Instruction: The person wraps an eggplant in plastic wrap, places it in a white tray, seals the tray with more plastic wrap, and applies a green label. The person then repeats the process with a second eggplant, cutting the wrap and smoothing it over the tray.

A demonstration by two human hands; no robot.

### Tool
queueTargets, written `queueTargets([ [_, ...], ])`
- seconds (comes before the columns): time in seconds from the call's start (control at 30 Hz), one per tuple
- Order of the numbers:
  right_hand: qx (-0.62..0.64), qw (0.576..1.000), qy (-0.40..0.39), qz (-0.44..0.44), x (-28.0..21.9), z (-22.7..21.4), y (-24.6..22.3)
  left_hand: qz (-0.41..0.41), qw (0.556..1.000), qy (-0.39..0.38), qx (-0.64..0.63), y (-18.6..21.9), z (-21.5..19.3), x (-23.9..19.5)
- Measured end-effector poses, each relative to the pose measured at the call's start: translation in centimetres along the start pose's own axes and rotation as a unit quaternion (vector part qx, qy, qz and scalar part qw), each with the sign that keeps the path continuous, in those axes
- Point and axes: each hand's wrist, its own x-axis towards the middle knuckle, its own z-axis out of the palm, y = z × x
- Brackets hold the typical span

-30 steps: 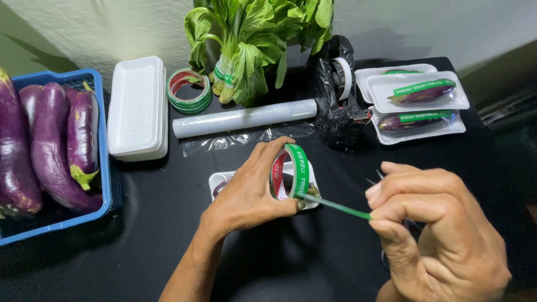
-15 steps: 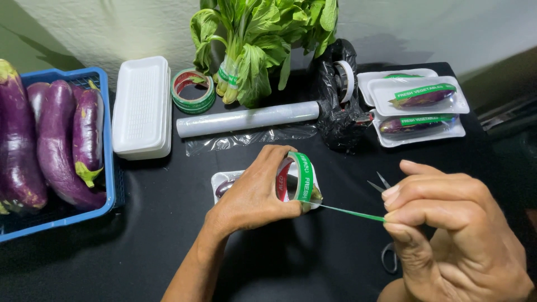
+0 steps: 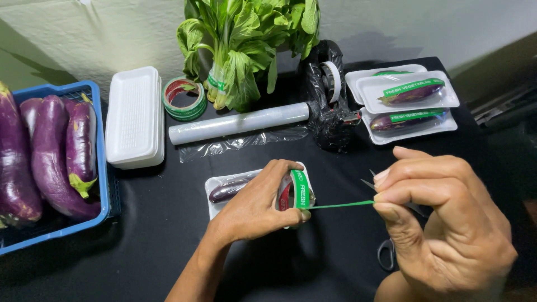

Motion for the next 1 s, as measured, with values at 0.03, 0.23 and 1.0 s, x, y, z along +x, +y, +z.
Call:
queueTargets([
  [0.03, 0.000, 1.000, 0.001, -0.001, 0.0, 0.0, 0.0, 0.001, 1.000, 0.001, 0.000, 0.0, 0.1, 0.0],
  [0.23, -0.011, 1.000, 0.023, 0.003, 0.0, -0.1, 0.2, 0.089, 0.996, -0.006, 0.020, -0.4, 0.7, -0.4],
  [1.0, 0.021, 0.980, -0.155, 0.125, 1.9, 1.0, 5.6, 0.228, 0.969, -0.096, -0.007, 1.8, 1.2, -2.0],
])
